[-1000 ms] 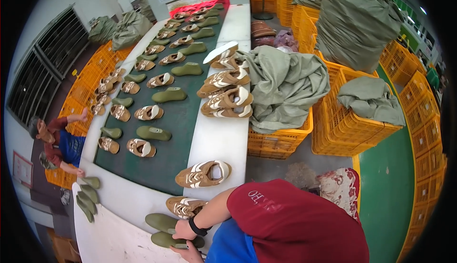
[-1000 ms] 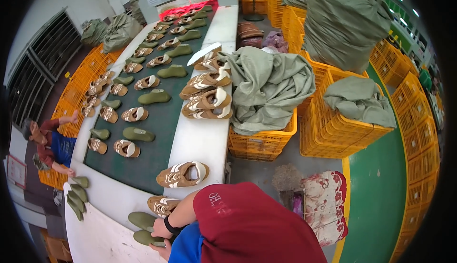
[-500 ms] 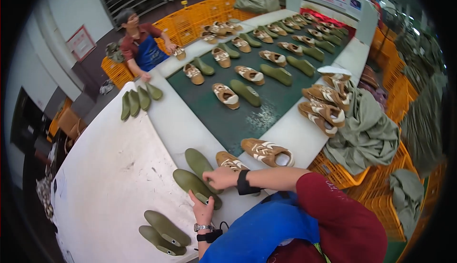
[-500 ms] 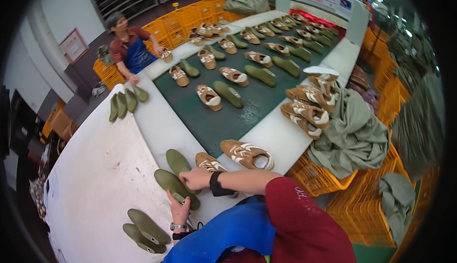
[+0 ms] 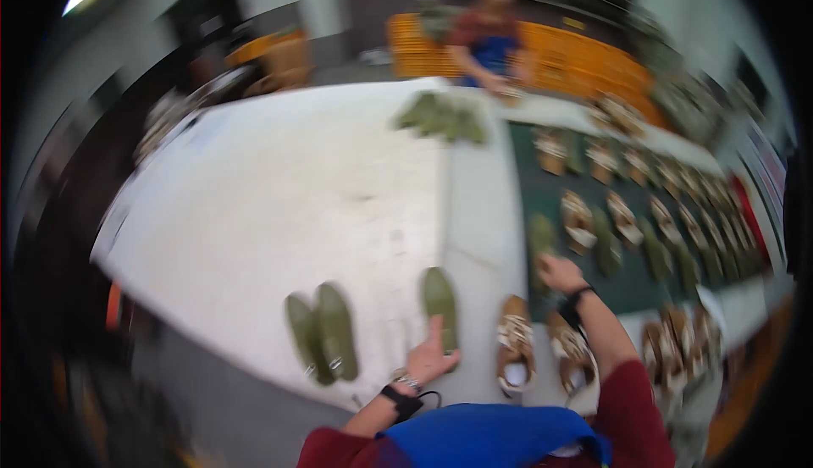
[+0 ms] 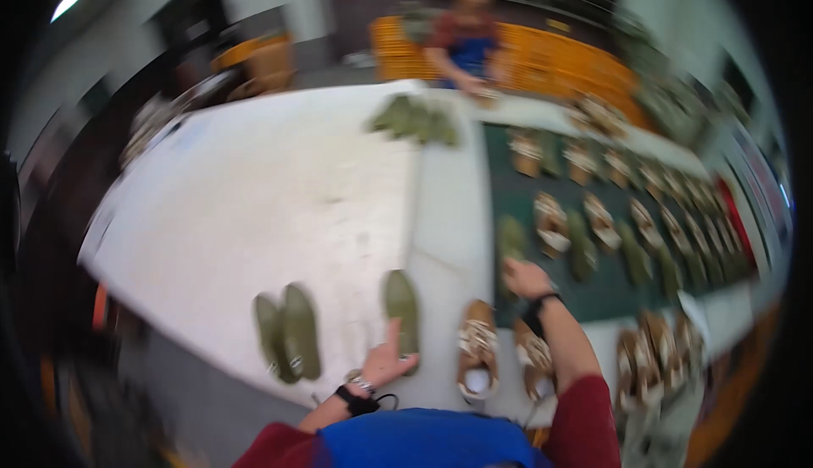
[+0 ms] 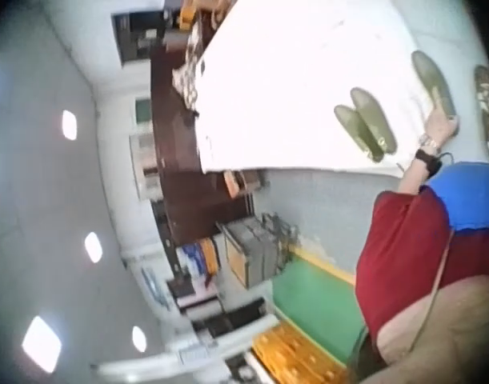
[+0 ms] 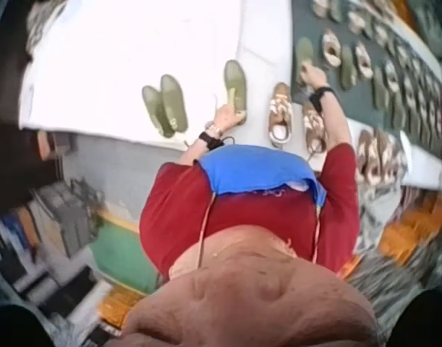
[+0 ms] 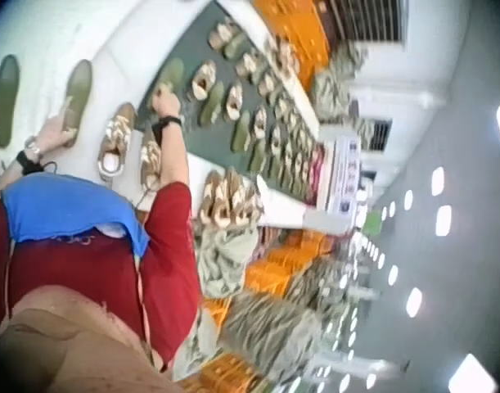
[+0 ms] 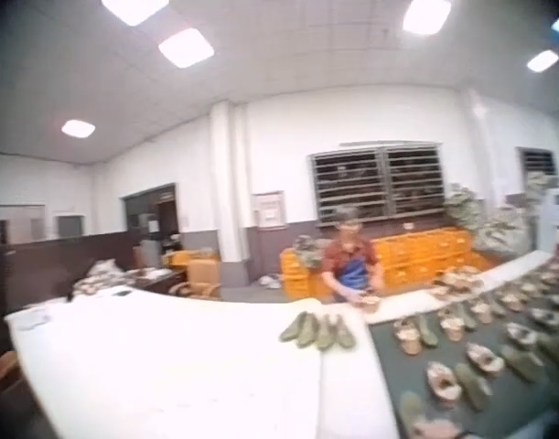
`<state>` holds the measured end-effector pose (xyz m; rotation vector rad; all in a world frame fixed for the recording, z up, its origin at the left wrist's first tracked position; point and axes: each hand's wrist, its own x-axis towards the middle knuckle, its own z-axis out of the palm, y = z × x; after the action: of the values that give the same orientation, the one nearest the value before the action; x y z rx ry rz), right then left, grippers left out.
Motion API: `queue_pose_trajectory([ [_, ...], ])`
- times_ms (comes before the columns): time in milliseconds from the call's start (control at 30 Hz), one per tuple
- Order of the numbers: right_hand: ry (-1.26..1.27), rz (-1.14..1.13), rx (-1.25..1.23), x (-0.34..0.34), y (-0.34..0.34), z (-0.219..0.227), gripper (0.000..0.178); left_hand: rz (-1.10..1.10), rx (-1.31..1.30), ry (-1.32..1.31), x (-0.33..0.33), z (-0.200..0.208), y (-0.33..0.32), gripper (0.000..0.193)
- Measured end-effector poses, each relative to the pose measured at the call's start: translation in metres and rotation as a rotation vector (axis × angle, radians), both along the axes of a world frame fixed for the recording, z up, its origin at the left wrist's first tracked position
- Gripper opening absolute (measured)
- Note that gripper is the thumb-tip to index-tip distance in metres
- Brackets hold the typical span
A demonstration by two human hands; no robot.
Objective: Insert shoe lasts into partially assembled footwear and organize them on a conveyor line.
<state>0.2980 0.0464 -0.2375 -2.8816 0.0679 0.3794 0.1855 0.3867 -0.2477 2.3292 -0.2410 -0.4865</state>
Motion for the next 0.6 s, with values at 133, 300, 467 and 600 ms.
queue_pose_trajectory([
  [133,-0.065,0.005,0.044,-0.023,-0.053,-0.074,0.027,0.004,-0.102,-0.017,-0.008,-0.002,-0.014,0.087],
  [300,-0.062,0.083,0.124,-0.016,-0.052,-0.074,0.016,-0.003,-0.178,-0.021,-0.013,-0.008,-0.012,0.087],
  [467,0.024,0.139,0.245,-0.009,-0.014,-0.052,0.028,0.049,-0.05,-0.074,-0.005,-0.014,-0.003,0.087],
  [600,0.165,0.064,0.133,-0.011,0.01,-0.029,0.066,0.038,-0.075,-0.099,0.0,-0.01,0.003,0.087],
])
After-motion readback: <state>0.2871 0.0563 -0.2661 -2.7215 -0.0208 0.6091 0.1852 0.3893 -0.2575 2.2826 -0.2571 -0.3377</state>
